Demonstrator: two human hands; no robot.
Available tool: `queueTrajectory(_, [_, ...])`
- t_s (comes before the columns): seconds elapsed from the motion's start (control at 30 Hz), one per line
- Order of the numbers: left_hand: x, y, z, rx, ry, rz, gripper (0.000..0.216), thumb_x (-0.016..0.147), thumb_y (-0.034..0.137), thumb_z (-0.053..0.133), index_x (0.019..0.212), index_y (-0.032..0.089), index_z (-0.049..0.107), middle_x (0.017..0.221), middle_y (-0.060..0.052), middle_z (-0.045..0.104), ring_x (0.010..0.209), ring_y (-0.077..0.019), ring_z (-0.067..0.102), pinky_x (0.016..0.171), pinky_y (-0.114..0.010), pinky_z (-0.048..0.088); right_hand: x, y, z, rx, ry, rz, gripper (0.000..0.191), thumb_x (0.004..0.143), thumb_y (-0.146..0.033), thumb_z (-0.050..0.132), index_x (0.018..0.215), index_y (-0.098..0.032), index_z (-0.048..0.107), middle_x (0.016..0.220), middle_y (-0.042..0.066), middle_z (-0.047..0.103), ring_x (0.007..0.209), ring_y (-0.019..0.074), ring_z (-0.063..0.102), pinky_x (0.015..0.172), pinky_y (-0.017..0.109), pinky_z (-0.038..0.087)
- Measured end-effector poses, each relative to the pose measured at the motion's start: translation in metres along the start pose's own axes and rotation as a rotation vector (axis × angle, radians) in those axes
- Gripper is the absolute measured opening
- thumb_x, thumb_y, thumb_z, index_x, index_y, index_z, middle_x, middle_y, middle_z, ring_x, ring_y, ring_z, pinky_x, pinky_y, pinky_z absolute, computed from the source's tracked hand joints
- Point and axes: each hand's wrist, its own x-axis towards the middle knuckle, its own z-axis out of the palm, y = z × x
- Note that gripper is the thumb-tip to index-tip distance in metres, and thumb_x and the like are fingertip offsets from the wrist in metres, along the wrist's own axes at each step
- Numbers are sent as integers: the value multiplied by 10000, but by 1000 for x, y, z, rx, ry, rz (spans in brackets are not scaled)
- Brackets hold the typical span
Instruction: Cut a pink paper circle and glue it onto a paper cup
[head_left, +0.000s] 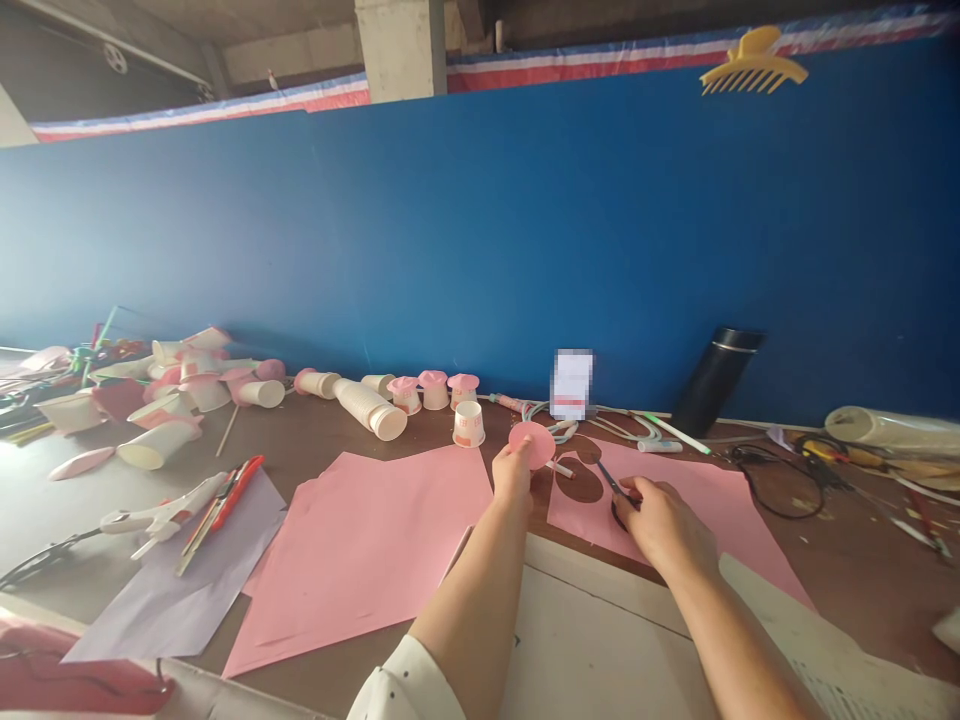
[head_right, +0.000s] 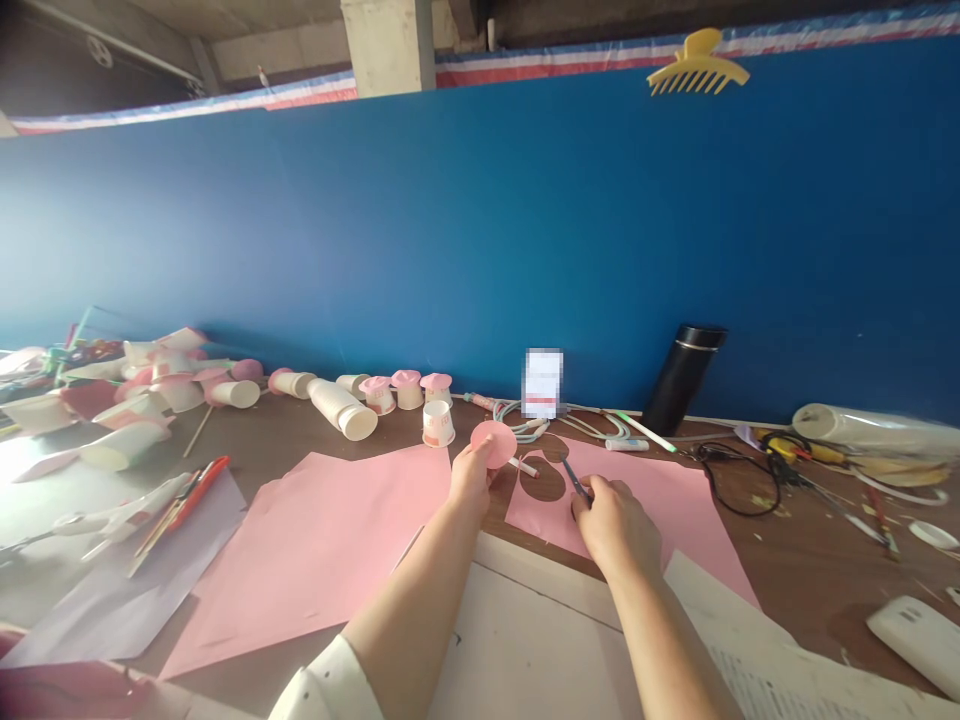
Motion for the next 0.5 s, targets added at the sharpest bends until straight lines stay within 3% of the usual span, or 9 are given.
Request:
queueTrajectory(0.17, [-2,0,3,-73,-23,-106,352,703,290,751,995,116,660,1066,-141,644,908,-223,633,714,-303,555,-7,-12,11,25,45,-140,294,900,-378,439,1084,-286,649,1186,39,638,984,209,632,706,299,447])
queueTrajectory(0.3, [-3,0,4,-49,-18,-68,336,704,298,753,968,111,666,1006,-130,656,893,-215,632,719,-287,546,-10,-24,15,-17,89,-232,280,915,-342,441,1033,-281,688,1099,37,672,936,206,642,681,286,431])
queueTrajectory(0.5, [-6,3,2,-59,62,-69,308,769,324,691,1003,127,653,944,-106,665,849,-183,639,695,-247,519,-11,-51,-9,-62,85,-261,291,919,-324,422,960,-314,710,988,20,703,799,181,642,555,262,352])
